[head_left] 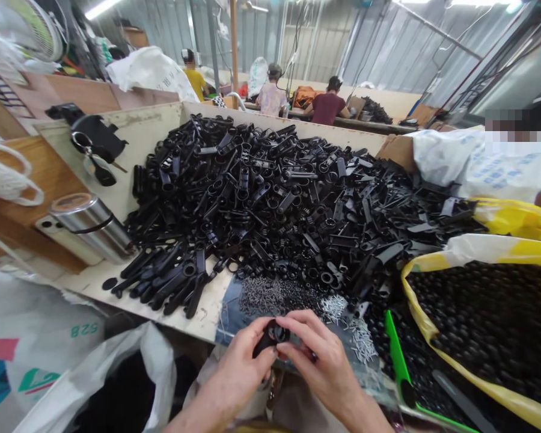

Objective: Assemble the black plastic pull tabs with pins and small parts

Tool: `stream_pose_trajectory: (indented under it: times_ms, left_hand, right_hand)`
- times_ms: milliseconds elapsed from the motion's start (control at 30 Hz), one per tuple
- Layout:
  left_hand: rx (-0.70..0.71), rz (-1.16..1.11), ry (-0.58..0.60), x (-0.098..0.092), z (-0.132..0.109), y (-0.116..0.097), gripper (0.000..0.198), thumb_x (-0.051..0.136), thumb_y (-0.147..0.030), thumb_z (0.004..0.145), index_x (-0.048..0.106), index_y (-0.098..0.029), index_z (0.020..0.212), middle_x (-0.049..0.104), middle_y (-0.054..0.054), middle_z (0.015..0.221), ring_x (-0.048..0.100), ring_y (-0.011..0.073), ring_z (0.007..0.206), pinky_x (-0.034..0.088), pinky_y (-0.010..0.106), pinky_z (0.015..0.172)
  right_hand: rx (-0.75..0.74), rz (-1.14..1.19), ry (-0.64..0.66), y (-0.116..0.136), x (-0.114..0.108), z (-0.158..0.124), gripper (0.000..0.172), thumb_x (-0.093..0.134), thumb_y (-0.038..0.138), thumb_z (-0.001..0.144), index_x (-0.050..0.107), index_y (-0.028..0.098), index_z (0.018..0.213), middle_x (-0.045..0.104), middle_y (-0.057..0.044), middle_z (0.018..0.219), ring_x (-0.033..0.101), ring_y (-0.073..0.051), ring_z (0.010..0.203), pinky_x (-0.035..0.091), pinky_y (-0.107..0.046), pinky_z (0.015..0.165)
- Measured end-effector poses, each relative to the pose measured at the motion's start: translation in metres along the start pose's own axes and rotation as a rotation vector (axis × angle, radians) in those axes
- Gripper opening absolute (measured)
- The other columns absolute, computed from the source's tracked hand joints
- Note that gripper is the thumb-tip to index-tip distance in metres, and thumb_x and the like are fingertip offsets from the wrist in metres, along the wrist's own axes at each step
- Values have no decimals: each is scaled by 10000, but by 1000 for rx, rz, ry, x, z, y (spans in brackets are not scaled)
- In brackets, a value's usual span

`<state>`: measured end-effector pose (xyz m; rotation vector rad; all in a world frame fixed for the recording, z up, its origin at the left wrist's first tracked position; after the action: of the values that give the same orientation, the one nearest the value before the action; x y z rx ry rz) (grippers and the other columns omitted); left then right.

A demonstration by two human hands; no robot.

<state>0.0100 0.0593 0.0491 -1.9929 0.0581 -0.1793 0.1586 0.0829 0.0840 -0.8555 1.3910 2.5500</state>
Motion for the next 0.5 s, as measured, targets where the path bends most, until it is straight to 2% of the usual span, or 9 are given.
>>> stream_pose_trajectory:
  times_ms: [67, 167, 233, 333, 400, 500]
  left_hand:
    - [7, 9, 5, 0, -2, 2, 424, 644, -210, 800, 688, -187, 1220, 710, 29, 910, 510, 119, 604, 426, 247, 562]
    - [16, 6, -14, -1, -2, 8, 392, 676, -193, 777, 721, -201, 1166, 732, 65, 1028, 570, 148, 683, 446, 248, 584]
    - [24, -13, -30, -2, -2, 12, 382, 693, -181, 763, 734, -205, 1142, 736, 87, 1103, 607, 177, 758, 463, 257, 615]
    - [46, -58, -40, -1, -2, 16, 389, 694, -181, 769, 739, -215, 1154, 740, 97, 1122, 626, 201, 818, 475, 269, 655]
    - [51, -72, -28, 1, -3, 18, 377, 677, -194, 786, 740, -223, 1156, 741, 91, 1103, 608, 183, 767, 466, 265, 644]
    - [13, -55, -18, 3, -3, 21, 376, 637, -208, 798, 728, -219, 1163, 731, 50, 966, 544, 139, 633, 443, 259, 608]
  right_hand:
    - [-26, -11, 2, 3, 0, -4, 349, 646, 157, 967, 686, 291, 1287, 692, -85, 1123, 722, -162, 764, 604, -204, 549]
    - [-75, -54, 19, 9, 0, -7, 364, 617, 144, 983, 673, 286, 1313, 699, -94, 1134, 739, -195, 909, 634, -221, 640]
    - [-95, -82, 20, 10, 1, -8, 361, 601, 146, 993, 671, 284, 1320, 705, -93, 1121, 739, -201, 928, 647, -250, 708]
    - [-88, -86, 12, 9, 1, -9, 361, 599, 150, 995, 669, 290, 1321, 709, -88, 1109, 737, -204, 938, 653, -263, 726]
    - [-71, -77, -10, 7, 2, -10, 355, 609, 155, 992, 669, 294, 1312, 710, -86, 1101, 736, -206, 934, 658, -266, 725]
    - [-85, -84, -55, 7, 1, -13, 360, 628, 160, 987, 669, 302, 1315, 716, -83, 1074, 739, -207, 899, 659, -281, 725]
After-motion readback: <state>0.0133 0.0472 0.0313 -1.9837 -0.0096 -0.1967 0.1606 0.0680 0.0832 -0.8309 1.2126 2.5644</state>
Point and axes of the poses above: each hand's wrist, its own z-axis towards the middle knuckle, its own x-axis out of the palm, y = z × x, the point moved 6 cm from there along z, towards the middle knuckle
